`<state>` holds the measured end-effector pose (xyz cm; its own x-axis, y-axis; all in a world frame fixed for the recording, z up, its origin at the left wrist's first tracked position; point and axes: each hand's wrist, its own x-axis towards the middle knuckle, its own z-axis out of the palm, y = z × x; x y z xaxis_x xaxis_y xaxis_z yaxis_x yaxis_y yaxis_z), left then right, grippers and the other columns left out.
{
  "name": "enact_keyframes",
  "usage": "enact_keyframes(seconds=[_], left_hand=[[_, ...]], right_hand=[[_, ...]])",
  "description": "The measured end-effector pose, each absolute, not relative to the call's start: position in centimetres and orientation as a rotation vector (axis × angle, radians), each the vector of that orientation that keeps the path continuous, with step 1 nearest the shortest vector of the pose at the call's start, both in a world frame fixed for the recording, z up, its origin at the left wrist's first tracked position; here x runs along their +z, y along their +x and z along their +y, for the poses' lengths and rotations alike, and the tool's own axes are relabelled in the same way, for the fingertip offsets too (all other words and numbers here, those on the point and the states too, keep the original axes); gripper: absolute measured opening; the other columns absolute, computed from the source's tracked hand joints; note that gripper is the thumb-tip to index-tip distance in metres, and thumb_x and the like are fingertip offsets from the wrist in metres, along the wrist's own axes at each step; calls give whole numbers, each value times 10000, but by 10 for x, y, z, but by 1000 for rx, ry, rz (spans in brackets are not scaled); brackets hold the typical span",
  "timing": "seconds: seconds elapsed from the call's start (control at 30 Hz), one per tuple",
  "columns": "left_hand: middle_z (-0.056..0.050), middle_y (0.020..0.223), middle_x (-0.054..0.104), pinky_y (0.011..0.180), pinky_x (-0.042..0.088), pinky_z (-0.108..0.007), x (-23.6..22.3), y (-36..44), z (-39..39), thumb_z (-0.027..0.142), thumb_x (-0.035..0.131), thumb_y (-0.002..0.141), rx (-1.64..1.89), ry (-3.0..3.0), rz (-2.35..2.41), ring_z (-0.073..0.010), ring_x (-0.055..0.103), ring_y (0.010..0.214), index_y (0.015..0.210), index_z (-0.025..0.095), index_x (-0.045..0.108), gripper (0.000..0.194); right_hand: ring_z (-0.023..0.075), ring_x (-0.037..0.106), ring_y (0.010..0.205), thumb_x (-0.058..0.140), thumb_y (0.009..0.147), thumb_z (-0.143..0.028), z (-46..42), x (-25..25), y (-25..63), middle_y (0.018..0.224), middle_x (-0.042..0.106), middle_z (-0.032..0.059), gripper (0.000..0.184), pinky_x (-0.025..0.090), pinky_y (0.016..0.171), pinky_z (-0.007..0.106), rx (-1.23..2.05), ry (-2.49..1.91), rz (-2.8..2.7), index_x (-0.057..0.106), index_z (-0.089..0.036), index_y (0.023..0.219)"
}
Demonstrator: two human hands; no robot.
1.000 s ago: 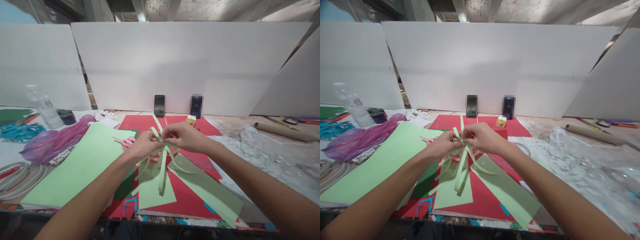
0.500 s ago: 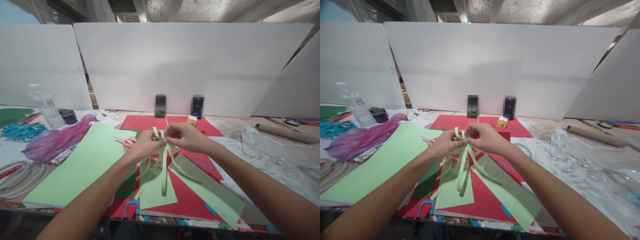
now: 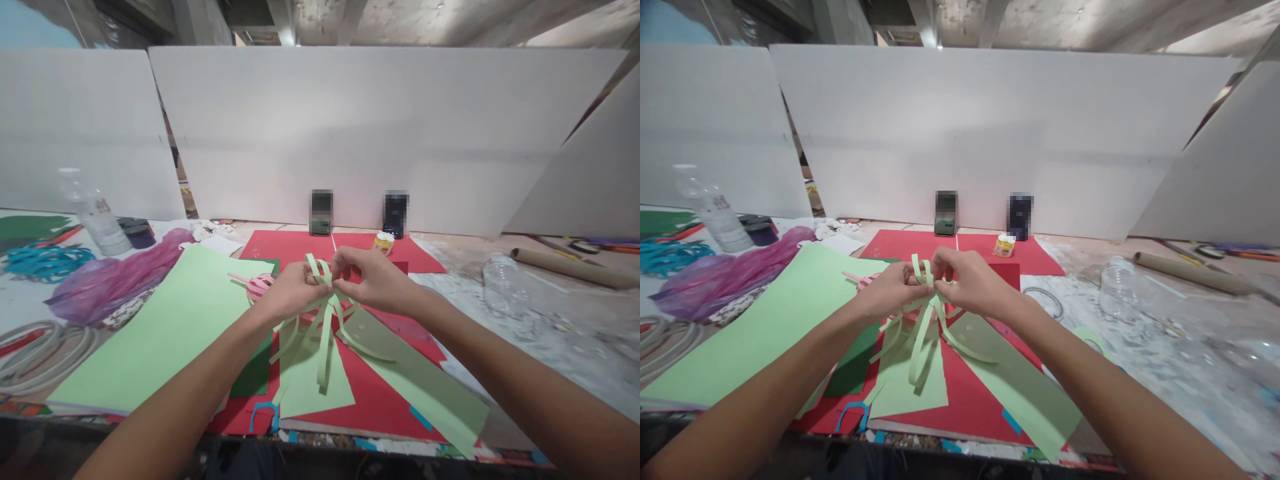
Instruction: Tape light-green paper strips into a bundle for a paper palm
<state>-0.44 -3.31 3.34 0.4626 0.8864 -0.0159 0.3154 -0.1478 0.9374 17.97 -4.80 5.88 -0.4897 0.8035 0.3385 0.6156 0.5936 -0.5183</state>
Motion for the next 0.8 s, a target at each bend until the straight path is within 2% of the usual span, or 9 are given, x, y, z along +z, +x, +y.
enact_keyframes(seconds=[0.27, 0.47, 0.6, 0.7, 0.8], left_hand=[[70, 556, 310, 444, 206, -213, 37, -6, -35, 251, 617, 720, 640, 1732, 884, -75, 267, 484, 756, 186, 522, 120], [54, 595, 382, 477, 277, -214, 40, -8, -34, 240, 657, 690, 644, 1687, 854, -74, 341, 503, 735, 175, 528, 151], [44, 559, 396, 451, 283, -225, 36, -9, -31, 305, 675, 700, 694, 1605, 955, -81, 361, 468, 695, 175, 520, 202], [54, 523, 326, 410, 230, -226, 32, -10, -27, 360, 671, 719, 738, 1545, 1019, -70, 292, 430, 624, 190, 446, 298], [45, 524, 323, 390, 192, -226, 31, -10, -25, 384, 664, 730, 763, 1494, 1039, -68, 276, 422, 597, 195, 408, 344]], right_hand=[[112, 471, 651, 494, 757, -84, -49, 55, 181, 721, 535, -17, 121, 374, 589, 244, 583, -1026, -2319, 523, -200, 777], [110, 478, 647, 546, 788, -132, -53, 47, 182, 748, 530, -7, 81, 408, 599, 251, 878, -947, -2138, 500, -199, 786], [132, 541, 689, 612, 803, -249, -54, 56, 194, 774, 575, 14, 116, 456, 643, 283, 986, -896, -1975, 509, -201, 782], [169, 597, 739, 640, 786, -316, -48, 62, 219, 799, 625, 36, 153, 475, 687, 319, 826, -1071, -1886, 542, -205, 824], [219, 614, 807, 610, 787, -293, -41, 58, 241, 884, 675, 65, 106, 451, 706, 355, 380, -1440, -1961, 607, -208, 851]])
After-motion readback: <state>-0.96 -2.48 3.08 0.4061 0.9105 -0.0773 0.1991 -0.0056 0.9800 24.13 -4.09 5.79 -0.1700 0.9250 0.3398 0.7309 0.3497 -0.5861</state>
